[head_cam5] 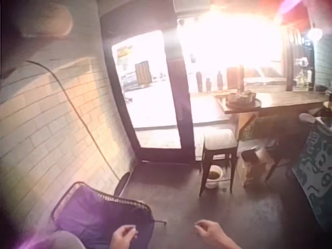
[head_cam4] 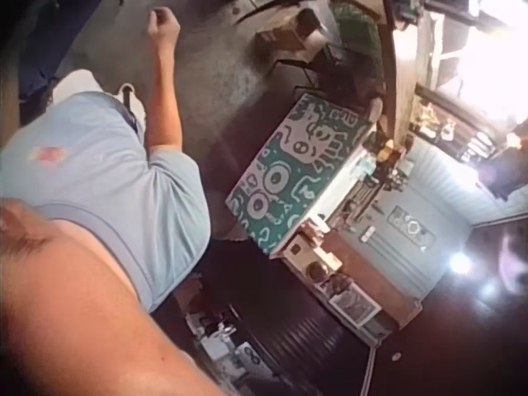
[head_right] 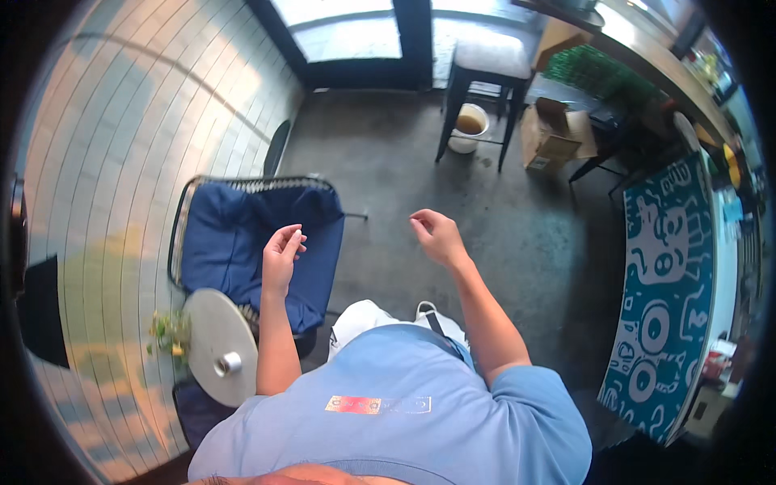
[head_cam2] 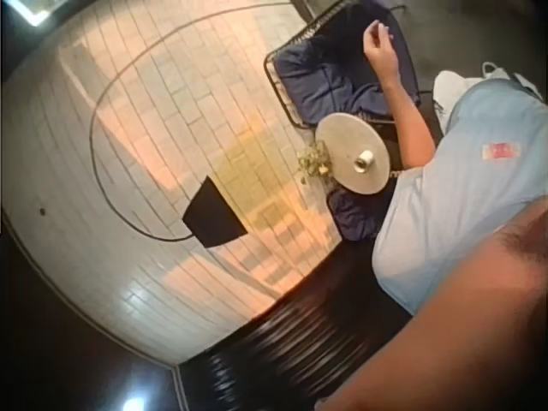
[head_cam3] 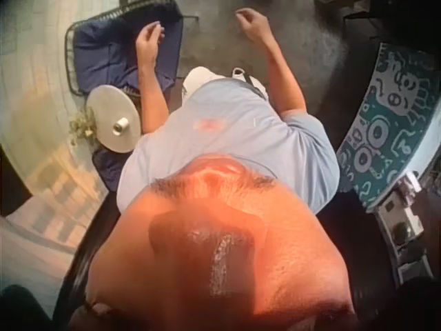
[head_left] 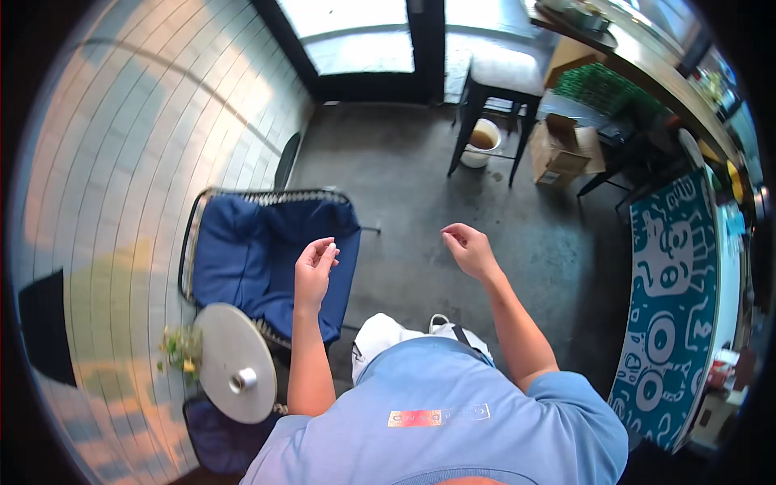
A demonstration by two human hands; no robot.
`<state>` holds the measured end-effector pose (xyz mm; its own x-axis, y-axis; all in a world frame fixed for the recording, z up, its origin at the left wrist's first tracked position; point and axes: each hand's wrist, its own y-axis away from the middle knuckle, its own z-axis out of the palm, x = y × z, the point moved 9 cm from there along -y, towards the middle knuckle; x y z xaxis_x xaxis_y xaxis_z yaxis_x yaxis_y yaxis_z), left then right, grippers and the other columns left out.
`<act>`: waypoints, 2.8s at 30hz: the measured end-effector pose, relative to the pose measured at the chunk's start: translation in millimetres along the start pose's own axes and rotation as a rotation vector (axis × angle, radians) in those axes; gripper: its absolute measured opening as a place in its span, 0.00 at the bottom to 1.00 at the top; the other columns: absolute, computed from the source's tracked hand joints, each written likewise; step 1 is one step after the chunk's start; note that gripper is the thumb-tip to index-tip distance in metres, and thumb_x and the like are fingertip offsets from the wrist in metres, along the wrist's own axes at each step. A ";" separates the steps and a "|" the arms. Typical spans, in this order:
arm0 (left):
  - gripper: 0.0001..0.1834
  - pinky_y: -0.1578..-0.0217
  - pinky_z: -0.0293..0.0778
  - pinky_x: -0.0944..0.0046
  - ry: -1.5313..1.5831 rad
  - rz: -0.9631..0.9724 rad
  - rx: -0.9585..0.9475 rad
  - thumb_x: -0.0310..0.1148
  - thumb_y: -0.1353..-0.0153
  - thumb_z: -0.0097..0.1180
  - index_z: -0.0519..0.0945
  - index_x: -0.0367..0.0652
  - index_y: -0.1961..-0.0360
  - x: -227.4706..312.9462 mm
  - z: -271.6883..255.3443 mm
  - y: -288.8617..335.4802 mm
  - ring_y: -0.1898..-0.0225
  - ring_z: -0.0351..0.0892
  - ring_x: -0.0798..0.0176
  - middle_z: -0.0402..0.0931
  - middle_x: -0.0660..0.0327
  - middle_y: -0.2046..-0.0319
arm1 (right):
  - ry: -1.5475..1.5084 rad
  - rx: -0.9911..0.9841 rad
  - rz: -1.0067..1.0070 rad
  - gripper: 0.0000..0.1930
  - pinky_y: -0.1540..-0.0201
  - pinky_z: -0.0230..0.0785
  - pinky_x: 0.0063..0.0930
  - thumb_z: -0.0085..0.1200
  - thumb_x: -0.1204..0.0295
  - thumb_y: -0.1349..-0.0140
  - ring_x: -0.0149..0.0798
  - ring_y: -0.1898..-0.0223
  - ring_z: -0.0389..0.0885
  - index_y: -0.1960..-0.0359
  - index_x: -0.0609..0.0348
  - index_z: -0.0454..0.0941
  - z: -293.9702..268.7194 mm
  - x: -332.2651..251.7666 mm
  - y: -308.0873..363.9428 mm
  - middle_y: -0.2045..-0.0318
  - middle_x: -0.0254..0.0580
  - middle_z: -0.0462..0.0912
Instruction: The person picks up several cups from different tables, places them onto a tray, carries the tray to a kitchen area, and then unloads the cups onto a counter.
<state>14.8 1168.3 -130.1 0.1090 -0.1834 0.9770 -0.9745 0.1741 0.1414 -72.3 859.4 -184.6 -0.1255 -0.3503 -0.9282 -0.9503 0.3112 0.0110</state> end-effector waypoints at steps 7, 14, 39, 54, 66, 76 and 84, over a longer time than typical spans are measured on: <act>0.12 0.62 0.71 0.72 0.006 0.024 -0.312 0.32 0.36 0.55 0.78 0.35 0.55 35.8 143.1 -90.7 0.64 0.75 0.72 0.78 0.62 0.66 | -0.078 0.369 0.194 0.12 0.63 0.71 0.24 0.55 0.67 0.39 0.30 0.69 0.79 0.60 0.63 0.79 -122.8 61.4 -13.3 0.71 0.38 0.82; 0.13 0.64 0.71 0.72 -0.010 0.069 -0.480 0.33 0.37 0.56 0.78 0.36 0.55 31.5 237.4 -213.4 0.66 0.74 0.74 0.78 0.64 0.67 | -0.087 0.550 0.236 0.12 0.63 0.71 0.22 0.57 0.67 0.40 0.26 0.69 0.77 0.60 0.63 0.79 -193.2 68.1 -66.7 0.71 0.35 0.81; 0.14 0.70 0.68 0.76 0.085 0.238 -0.478 0.33 0.37 0.56 0.77 0.36 0.53 250.2 560.7 -424.0 0.68 0.73 0.76 0.75 0.66 0.68 | 0.145 1.040 -0.034 0.19 0.67 0.71 0.21 0.61 0.67 0.42 0.27 0.71 0.77 0.51 0.62 0.74 -601.5 54.4 -315.3 0.64 0.38 0.78; 0.27 0.51 0.70 0.58 -0.680 0.363 -0.097 0.43 0.39 0.52 0.71 0.33 0.45 307.5 694.0 -510.3 0.56 0.77 0.51 0.75 0.49 0.60 | 0.673 0.830 0.339 0.26 0.49 0.69 0.42 0.52 0.54 0.42 0.55 0.52 0.77 0.49 0.60 0.74 -717.2 90.5 -462.7 0.53 0.55 0.76; 0.23 0.54 0.73 0.50 -1.052 0.209 0.057 0.48 0.36 0.46 0.73 0.35 0.55 318.6 714.0 -525.0 0.56 0.79 0.42 0.79 0.42 0.60 | 0.765 0.618 0.514 0.22 0.49 0.69 0.45 0.47 0.56 0.39 0.56 0.52 0.78 0.55 0.66 0.74 -725.7 103.2 -491.5 0.57 0.60 0.80; 0.19 0.57 0.73 0.49 -0.942 0.317 0.061 0.44 0.36 0.47 0.74 0.36 0.60 313.5 710.2 -530.5 0.59 0.79 0.41 0.79 0.42 0.64 | 0.625 0.682 0.378 0.19 0.50 0.68 0.45 0.46 0.62 0.38 0.60 0.55 0.78 0.58 0.69 0.75 -725.5 95.1 -491.6 0.61 0.65 0.80; 0.18 0.56 0.71 0.49 -0.752 0.334 0.065 0.42 0.36 0.48 0.74 0.35 0.60 315.6 708.0 -527.8 0.57 0.78 0.39 0.79 0.40 0.64 | 0.526 0.745 0.349 0.18 0.51 0.68 0.45 0.46 0.63 0.38 0.60 0.54 0.78 0.57 0.69 0.74 -729.4 101.5 -488.0 0.61 0.65 0.80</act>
<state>424.8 333.5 -9.6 -0.3263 -0.7347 0.5948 -0.9443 0.2823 -0.1693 170.9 27.6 -12.9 -0.6487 -0.4256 -0.6309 -0.4349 0.8876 -0.1515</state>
